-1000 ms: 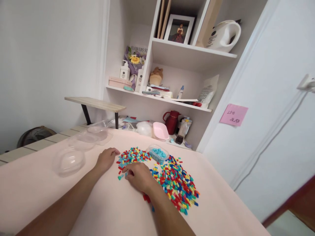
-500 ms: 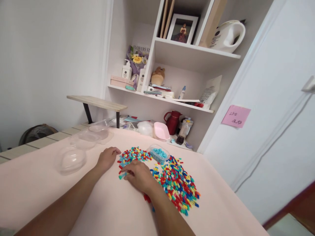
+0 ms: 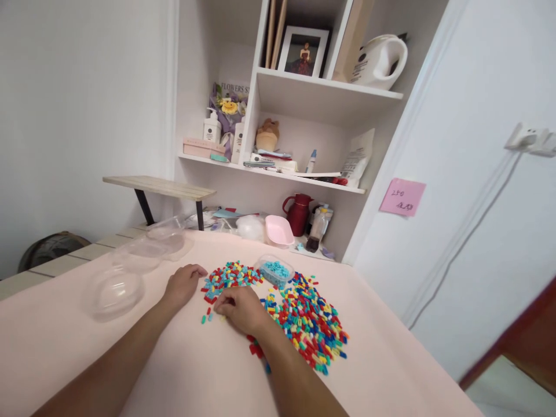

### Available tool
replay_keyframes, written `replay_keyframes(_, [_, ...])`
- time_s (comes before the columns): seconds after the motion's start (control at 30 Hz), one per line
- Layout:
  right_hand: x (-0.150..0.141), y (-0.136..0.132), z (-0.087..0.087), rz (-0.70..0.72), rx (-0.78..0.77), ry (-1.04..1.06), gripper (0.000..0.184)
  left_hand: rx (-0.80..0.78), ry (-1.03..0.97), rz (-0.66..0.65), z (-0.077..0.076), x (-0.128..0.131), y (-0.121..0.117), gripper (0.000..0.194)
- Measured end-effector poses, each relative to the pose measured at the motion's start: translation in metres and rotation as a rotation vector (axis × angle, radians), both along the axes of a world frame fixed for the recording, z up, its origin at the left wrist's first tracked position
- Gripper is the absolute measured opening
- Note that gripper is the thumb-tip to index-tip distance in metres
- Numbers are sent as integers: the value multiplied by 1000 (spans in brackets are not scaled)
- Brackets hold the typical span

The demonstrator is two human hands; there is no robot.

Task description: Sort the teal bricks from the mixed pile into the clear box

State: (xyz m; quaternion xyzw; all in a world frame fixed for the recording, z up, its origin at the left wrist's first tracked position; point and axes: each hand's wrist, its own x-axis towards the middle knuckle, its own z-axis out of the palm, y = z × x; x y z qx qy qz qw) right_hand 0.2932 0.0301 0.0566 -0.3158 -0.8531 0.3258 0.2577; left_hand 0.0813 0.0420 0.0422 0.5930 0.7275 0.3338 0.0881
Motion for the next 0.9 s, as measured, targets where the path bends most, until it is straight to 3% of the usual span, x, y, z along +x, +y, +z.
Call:
replay_keyframes(0.13, [5,1,0,11,-54,44,17,-1,-2,0,0,0,0,34])
replay_keyframes(0.27, [8,2,5,-61,111,-54,26,-1,-9,2,-1,0,0,35])
replay_keyframes(0.47, [4,0,7,-173,239,-195,17,-7,-17,4,0,0,0,36])
replay_keyframes(0.63, [-3,-1,3,-88,255,-191,9,5,-14,5,0,1,-1,36])
replay_keyframes(0.9, [1,0,3,-8,160,-108,15,8,-5,1,-1,1,-1,36])
